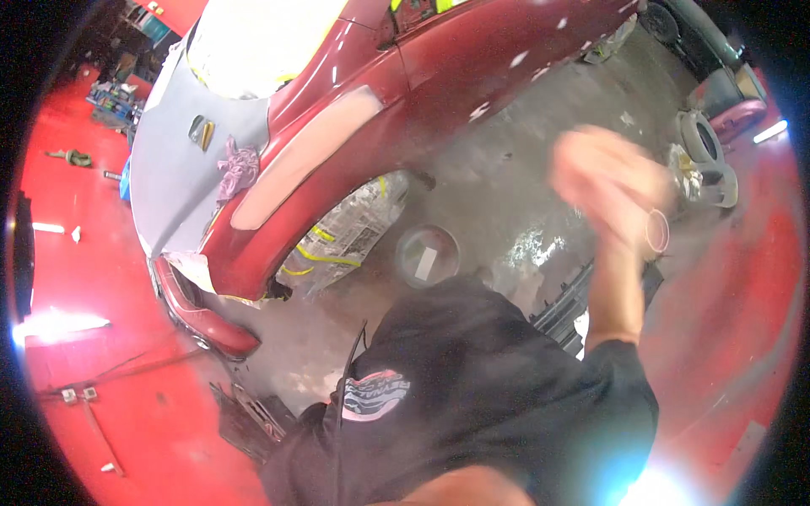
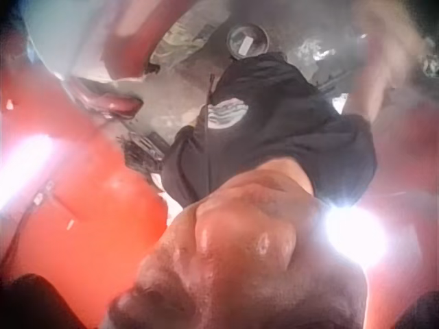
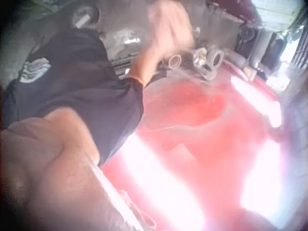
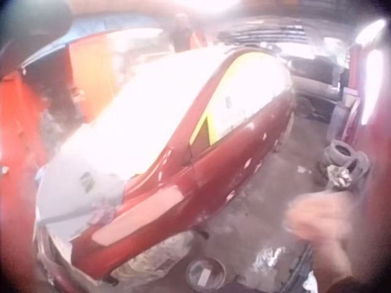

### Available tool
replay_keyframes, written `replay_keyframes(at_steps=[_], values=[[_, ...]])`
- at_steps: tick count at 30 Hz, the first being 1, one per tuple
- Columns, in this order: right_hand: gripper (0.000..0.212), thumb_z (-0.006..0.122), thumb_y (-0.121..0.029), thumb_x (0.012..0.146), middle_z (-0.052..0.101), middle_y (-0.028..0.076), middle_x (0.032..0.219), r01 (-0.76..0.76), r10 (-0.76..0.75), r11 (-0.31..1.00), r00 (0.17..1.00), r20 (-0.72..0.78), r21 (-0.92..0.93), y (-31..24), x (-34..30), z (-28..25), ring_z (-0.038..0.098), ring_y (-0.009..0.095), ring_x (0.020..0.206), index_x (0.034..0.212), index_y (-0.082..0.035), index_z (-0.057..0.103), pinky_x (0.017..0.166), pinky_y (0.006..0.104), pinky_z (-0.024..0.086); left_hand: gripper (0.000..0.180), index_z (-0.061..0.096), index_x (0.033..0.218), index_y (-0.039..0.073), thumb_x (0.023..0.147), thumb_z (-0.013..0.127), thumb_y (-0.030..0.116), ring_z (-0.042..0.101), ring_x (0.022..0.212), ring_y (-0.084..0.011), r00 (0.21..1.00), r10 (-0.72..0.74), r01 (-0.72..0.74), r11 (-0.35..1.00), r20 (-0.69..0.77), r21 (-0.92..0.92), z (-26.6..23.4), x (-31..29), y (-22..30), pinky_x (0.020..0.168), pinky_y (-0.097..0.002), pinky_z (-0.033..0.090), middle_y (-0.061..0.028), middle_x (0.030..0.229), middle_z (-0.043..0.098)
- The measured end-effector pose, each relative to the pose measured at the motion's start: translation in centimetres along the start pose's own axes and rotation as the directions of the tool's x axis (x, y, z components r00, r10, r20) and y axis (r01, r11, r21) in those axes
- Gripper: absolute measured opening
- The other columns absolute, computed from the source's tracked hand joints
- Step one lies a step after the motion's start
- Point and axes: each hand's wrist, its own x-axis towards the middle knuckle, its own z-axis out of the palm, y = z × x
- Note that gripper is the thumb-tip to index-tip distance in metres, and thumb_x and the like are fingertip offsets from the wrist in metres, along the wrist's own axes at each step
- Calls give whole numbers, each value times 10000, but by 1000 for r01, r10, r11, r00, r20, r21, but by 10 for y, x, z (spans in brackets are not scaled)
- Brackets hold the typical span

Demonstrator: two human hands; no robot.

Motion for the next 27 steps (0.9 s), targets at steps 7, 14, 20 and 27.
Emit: replay_keyframes(at_steps=[7,14,20,27], values=[[362,706,-256,919,767,159,1137,-460,323,887,684,654,43,321,-154,253,739,269,957,1225,-68,750,850,398,593,355,738,1141,16,872,710,246,720,1019,-400,969,-247,228,886,5,-404,75,-76,-42,900,-498,561,-231,1090,743],[358,667,-245,956,748,186,1137,-268,312,942,481,819,-202,387,-213,275,716,295,1039,1260,-69,736,905,405,565,349,735,1135,9,866,713,230,724,998,-389,972,-232,161,797,-48,-582,87,-62,-36,888,-487,564,-227,1068,747],[334,665,-232,990,746,117,1193,-430,52,824,706,706,369,77,-1,282,691,214,1113,1266,-56,735,979,366,538,344,732,1130,3,861,715,216,728,981,-380,966,-180,24,777,-186,-629,38,-44,-34,878,-477,568,-224,1049,751],[257,603,-49,1002,691,171,1166,-385,-658,449,468,590,807,-207,66,227,691,325,1034,1215,-51,747,862,388,571,338,729,1124,-4,855,718,201,733,960,-369,974,-179,59,797,-141,-601,38,-48,-59,866,-466,571,-220,1027,755]])
